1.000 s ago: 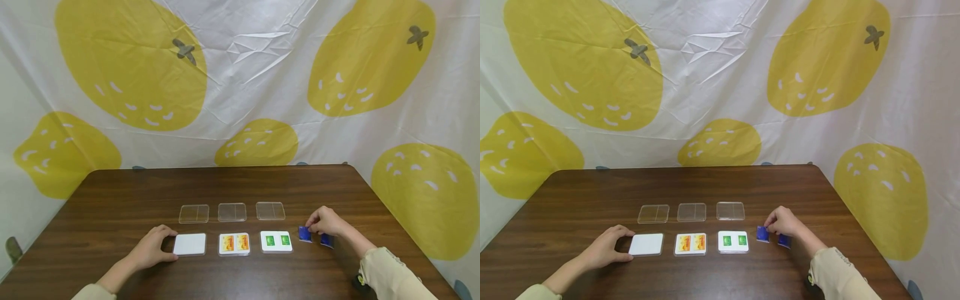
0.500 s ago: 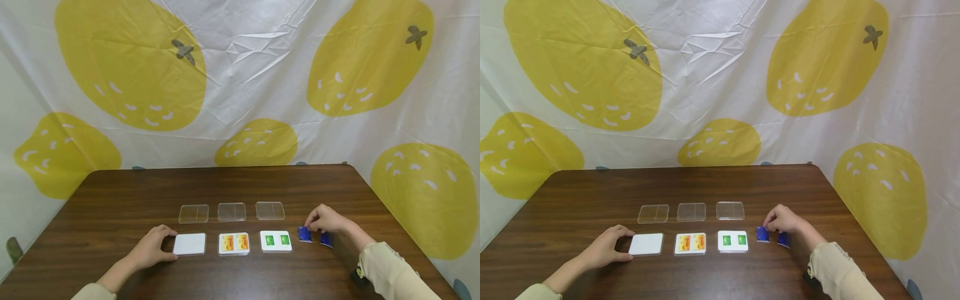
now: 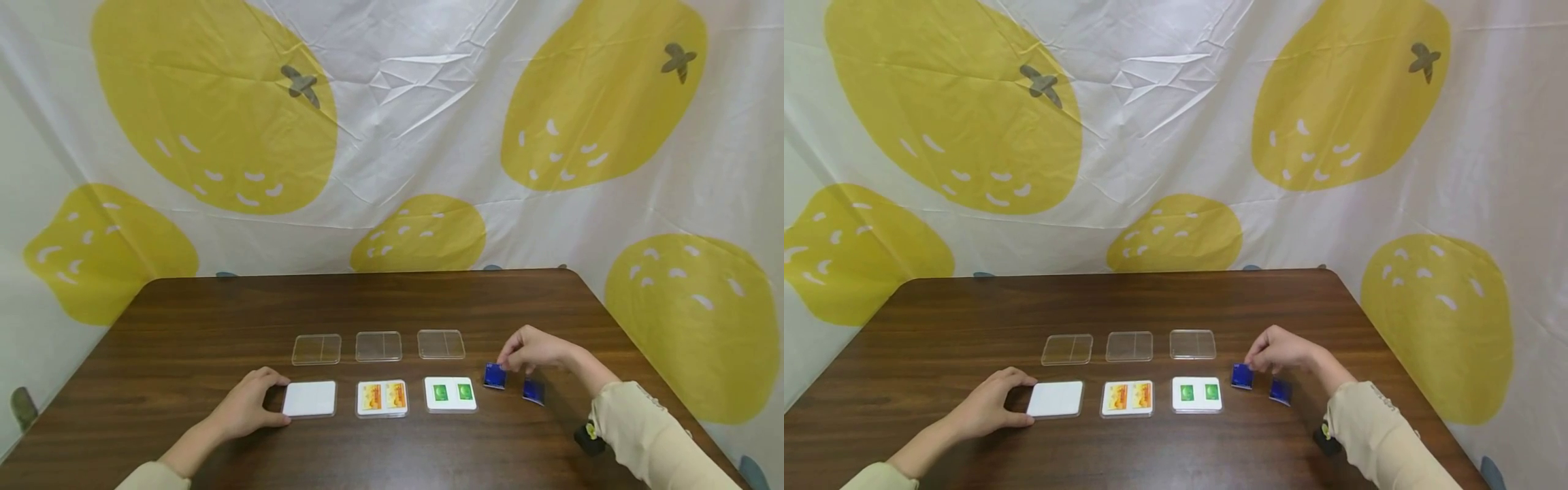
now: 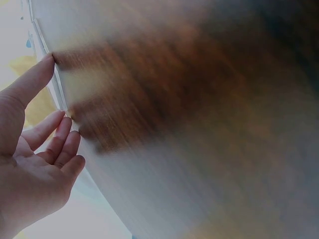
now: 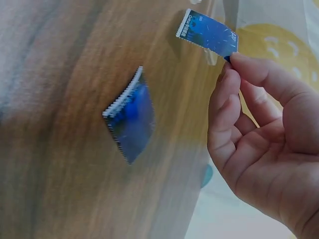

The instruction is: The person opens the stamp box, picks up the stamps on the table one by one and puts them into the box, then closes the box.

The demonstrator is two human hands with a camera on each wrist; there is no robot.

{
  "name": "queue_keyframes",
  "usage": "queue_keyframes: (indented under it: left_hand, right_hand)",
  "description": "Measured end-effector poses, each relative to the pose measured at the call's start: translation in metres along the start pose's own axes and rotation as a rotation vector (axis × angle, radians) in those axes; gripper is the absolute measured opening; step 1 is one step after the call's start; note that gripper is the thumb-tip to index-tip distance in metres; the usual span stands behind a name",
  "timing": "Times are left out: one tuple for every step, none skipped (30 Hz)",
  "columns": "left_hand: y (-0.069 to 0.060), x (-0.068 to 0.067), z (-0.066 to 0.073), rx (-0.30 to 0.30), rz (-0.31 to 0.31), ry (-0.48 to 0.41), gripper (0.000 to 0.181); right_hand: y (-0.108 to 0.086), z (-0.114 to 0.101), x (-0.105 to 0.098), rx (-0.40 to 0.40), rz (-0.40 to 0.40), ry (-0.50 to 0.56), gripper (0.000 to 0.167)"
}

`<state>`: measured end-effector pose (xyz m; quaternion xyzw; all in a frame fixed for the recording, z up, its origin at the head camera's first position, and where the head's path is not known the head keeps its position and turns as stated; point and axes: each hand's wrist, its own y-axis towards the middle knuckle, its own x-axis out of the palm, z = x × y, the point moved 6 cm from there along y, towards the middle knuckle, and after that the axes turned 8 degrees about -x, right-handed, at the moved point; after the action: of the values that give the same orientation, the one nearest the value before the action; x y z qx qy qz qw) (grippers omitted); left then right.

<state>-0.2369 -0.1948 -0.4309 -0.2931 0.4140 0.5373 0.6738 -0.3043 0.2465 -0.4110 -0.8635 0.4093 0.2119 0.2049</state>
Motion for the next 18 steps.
queue_keyframes:
  left_hand:
    - [0.000,0.000,0.000,0.000,0.000,0.002,0.052]
    - [0.000,0.000,0.000,-0.001,0.001,0.002,0.052]
    - [0.000,0.000,0.000,-0.002,0.002,0.003,0.052]
    - [0.001,0.000,0.000,-0.002,0.002,0.004,0.052]
    - [0.001,0.000,0.000,-0.002,0.003,0.004,0.052]
    - [0.001,0.000,0.000,0.000,0.005,0.005,0.052]
    - [0.001,0.000,0.001,0.002,0.006,0.007,0.052]
    - [0.001,0.000,0.001,0.004,0.007,0.007,0.052]
    - [0.001,0.000,0.001,0.006,0.007,0.007,0.052]
    - [0.001,0.000,0.001,0.007,0.008,0.007,0.052]
    - [0.001,0.000,0.001,0.007,0.009,0.006,0.052]
    - [0.001,0.000,0.002,0.006,0.008,0.007,0.052]
    - [0.000,-0.001,0.002,0.005,0.007,0.007,0.052]
    - [0.000,-0.001,0.002,0.004,0.006,0.006,0.052]
    - [0.000,-0.001,0.002,0.002,0.006,0.005,0.052]
    - [0.000,-0.001,0.002,0.000,0.005,0.005,0.053]
    - [0.000,-0.001,0.002,-0.002,0.004,0.005,0.053]
    - [0.000,-0.001,0.002,-0.002,0.003,0.006,0.053]
  right_hand:
    - [0.000,-0.002,0.000,-0.003,-0.005,0.005,0.015]
    - [0.000,-0.003,-0.001,-0.002,-0.007,0.009,0.015]
    - [0.000,-0.004,-0.002,-0.004,-0.009,0.006,0.015]
    - [0.001,-0.006,-0.003,-0.006,-0.011,0.001,0.014]
    - [0.001,-0.007,-0.003,-0.006,-0.010,-0.005,0.014]
    - [0.002,-0.009,-0.004,-0.006,-0.009,-0.011,0.014]
    - [0.002,-0.011,-0.004,-0.004,-0.009,-0.014,0.014]
    - [0.003,-0.013,-0.004,-0.005,-0.009,-0.017,0.013]
    - [0.005,-0.016,-0.003,-0.011,-0.010,-0.018,0.013]
    - [0.006,-0.019,-0.002,-0.016,-0.009,-0.019,0.014]
    - [0.009,-0.022,-0.001,-0.021,-0.009,-0.019,0.014]
    - [0.011,-0.025,0.000,-0.028,-0.009,-0.014,0.014]
    - [0.014,-0.028,0.002,-0.038,-0.012,-0.009,0.014]
    - [0.017,-0.032,0.005,-0.045,-0.013,-0.005,0.014]
    - [0.020,-0.036,0.007,-0.056,-0.016,-0.003,0.014]
    - [0.024,-0.040,0.010,-0.064,-0.020,0.000,0.014]
    - [0.028,-0.044,0.014,-0.074,-0.026,0.004,0.014]
    - [0.031,-0.048,0.017,-0.083,-0.031,0.006,0.014]
